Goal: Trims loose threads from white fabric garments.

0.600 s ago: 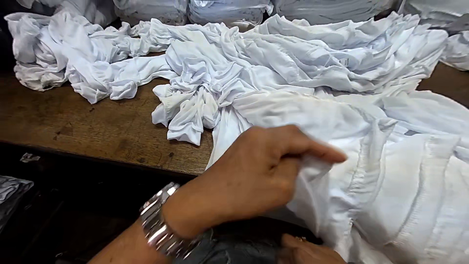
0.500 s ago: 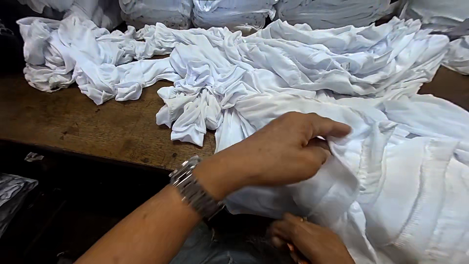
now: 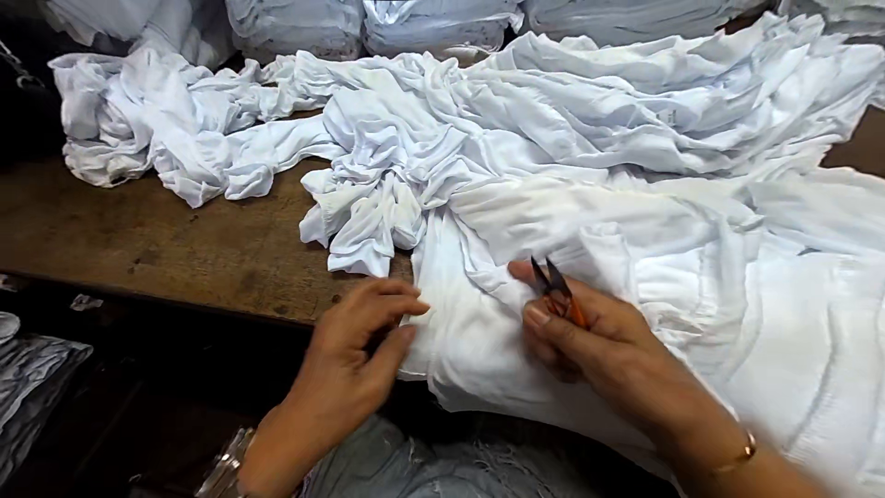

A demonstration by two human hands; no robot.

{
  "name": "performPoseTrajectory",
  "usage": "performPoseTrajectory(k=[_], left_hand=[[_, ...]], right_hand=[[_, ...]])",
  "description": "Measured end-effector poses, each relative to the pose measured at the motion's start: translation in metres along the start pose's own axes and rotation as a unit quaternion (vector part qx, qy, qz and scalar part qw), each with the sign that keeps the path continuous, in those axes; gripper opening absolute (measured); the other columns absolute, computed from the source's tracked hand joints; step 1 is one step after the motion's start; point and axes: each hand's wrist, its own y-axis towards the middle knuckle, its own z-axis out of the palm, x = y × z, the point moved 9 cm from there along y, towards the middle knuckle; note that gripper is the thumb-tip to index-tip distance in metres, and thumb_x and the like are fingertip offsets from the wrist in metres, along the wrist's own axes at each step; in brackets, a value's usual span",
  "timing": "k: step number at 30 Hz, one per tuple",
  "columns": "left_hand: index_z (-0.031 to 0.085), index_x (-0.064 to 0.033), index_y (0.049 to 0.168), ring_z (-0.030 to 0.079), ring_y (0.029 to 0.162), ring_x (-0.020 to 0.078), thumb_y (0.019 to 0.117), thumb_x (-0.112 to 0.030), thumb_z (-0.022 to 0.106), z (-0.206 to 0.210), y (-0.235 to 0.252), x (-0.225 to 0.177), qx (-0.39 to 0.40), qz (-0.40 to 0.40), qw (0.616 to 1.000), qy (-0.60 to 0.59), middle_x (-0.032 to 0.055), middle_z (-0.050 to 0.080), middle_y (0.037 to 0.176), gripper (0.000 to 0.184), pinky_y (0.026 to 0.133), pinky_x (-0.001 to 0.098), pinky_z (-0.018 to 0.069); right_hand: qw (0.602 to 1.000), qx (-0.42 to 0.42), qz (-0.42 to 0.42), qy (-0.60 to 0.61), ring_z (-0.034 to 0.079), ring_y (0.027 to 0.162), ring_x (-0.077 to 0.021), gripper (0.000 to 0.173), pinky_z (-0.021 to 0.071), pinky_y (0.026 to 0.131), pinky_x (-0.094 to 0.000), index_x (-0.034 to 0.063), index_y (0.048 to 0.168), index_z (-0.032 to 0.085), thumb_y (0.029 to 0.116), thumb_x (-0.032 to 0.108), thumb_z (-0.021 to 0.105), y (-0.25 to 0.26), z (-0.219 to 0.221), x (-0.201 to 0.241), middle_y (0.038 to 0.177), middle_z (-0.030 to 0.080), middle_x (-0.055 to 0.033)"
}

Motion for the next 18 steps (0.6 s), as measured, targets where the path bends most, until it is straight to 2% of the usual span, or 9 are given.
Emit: performPoseTrajectory(k=[2, 4, 5, 8, 11, 13, 15, 17, 18], left_hand=[[0.07, -0.0111, 0.128, 0.057, 0.131, 0.0173, 0.0994, -0.022, 0.062, 0.026, 0.016, 0.003, 0.078, 0.023, 0.991, 0.106, 0.0069, 0.057, 0.144, 0.032, 0.105, 0.0372, 0.0525], [0.064, -0.0113, 0.139, 0.041, 0.147, 0.0288, 0.1028, -0.028, 0.057, 0.055, 0.039, 0.018, 0.153, 0.046, 0.97, 0.181, 0.0129, 0.046, 0.157, 0.041, 0.117, 0.0485, 0.0395], [0.063, -0.0099, 0.14, 0.036, 0.15, 0.0323, 0.1043, -0.028, 0.054, 0.068, 0.053, 0.028, 0.186, 0.059, 0.961, 0.196, 0.0144, 0.043, 0.159, 0.041, 0.12, 0.0522, 0.0338], [0.061, -0.0046, 0.14, 0.033, 0.152, 0.0335, 0.1065, -0.02, 0.05, 0.092, 0.098, 0.045, 0.26, 0.09, 0.938, 0.209, 0.0151, 0.04, 0.161, 0.039, 0.121, 0.0502, 0.0313], [0.064, -0.0031, 0.136, 0.037, 0.15, 0.0324, 0.106, -0.012, 0.047, 0.105, 0.133, 0.053, 0.267, 0.115, 0.934, 0.208, 0.0154, 0.045, 0.158, 0.036, 0.121, 0.0483, 0.0315], [0.065, -0.002, 0.135, 0.04, 0.148, 0.0309, 0.1053, -0.009, 0.048, 0.109, 0.15, 0.06, 0.263, 0.118, 0.94, 0.183, 0.0156, 0.048, 0.155, 0.035, 0.122, 0.0459, 0.0304], [0.066, -0.0028, 0.134, 0.043, 0.147, 0.0282, 0.1044, -0.009, 0.051, 0.108, 0.159, 0.063, 0.27, 0.1, 0.943, 0.166, 0.015, 0.05, 0.154, 0.034, 0.122, 0.0442, 0.0311], [0.069, -0.003, 0.131, 0.053, 0.138, 0.0274, 0.0997, -0.007, 0.059, 0.096, 0.157, 0.057, 0.235, 0.078, 0.958, 0.147, 0.0151, 0.058, 0.146, 0.033, 0.117, 0.0453, 0.0387], [0.071, -0.002, 0.127, 0.059, 0.13, 0.029, 0.0953, -0.004, 0.063, 0.083, 0.151, 0.05, 0.189, 0.084, 0.969, 0.133, 0.0169, 0.064, 0.137, 0.032, 0.111, 0.0465, 0.0443]], right_hand=[[1.0, 0.002, -0.002, -0.008, 0.049, 0.048, -0.0101, 0.042, 0.041, 0.04, -0.0228, 0.0228, 0.146, 0.056, 0.1046, 0.025, 0.053, 0.016, -0.004, 0.004, 0.07, 0.059, -0.0004], [1.0, 0.0, 0.009, 0.008, 0.046, 0.047, -0.0096, 0.042, 0.0385, 0.039, -0.0223, 0.0206, 0.145, 0.057, 0.1038, 0.021, 0.051, 0.028, -0.008, 0.003, 0.069, 0.056, -0.001], [0.999, -0.001, 0.015, 0.03, 0.046, 0.047, -0.0093, 0.043, 0.0388, 0.039, -0.0224, 0.0184, 0.145, 0.057, 0.1031, 0.018, 0.049, 0.033, -0.01, 0.002, 0.069, 0.054, -0.0011], [0.998, -0.035, 0.017, 0.055, 0.044, 0.046, -0.0069, 0.04, 0.0378, 0.039, -0.021, 0.0172, 0.144, 0.056, 0.1046, 0.015, 0.048, 0.048, -0.019, -0.004, 0.067, 0.051, 0.001], [0.997, -0.074, 0.016, 0.031, 0.044, 0.047, -0.008, 0.039, 0.0374, 0.039, -0.0234, 0.0154, 0.145, 0.054, 0.1068, 0.015, 0.047, 0.072, -0.028, -0.007, 0.067, 0.049, 0.0019], [0.995, -0.094, 0.015, 0.021, 0.043, 0.047, -0.0078, 0.035, 0.0364, 0.04, -0.0234, 0.0147, 0.141, 0.057, 0.1079, 0.017, 0.047, 0.085, -0.031, -0.01, 0.067, 0.048, 0.0028], [0.993, -0.117, 0.001, -0.014, 0.042, 0.047, -0.008, 0.025, 0.0365, 0.041, -0.0236, 0.0109, 0.128, 0.063, 0.1077, 0.017, 0.048, 0.088, -0.031, -0.006, 0.067, 0.047, 0.0023], [0.983, -0.124, -0.063, -0.119, 0.047, 0.051, -0.0109, 0.017, 0.0406, 0.045, -0.0277, 0.0062, 0.111, 0.065, 0.106, 0.018, 0.053, 0.071, -0.025, 0.013, 0.069, 0.052, -0.0015], [0.971, -0.116, -0.11, -0.177, 0.049, 0.053, -0.0113, 0.015, 0.0419, 0.046, -0.0289, 0.0066, 0.105, 0.064, 0.1046, 0.02, 0.057, 0.053, -0.016, 0.027, 0.07, 0.055, -0.0019]])
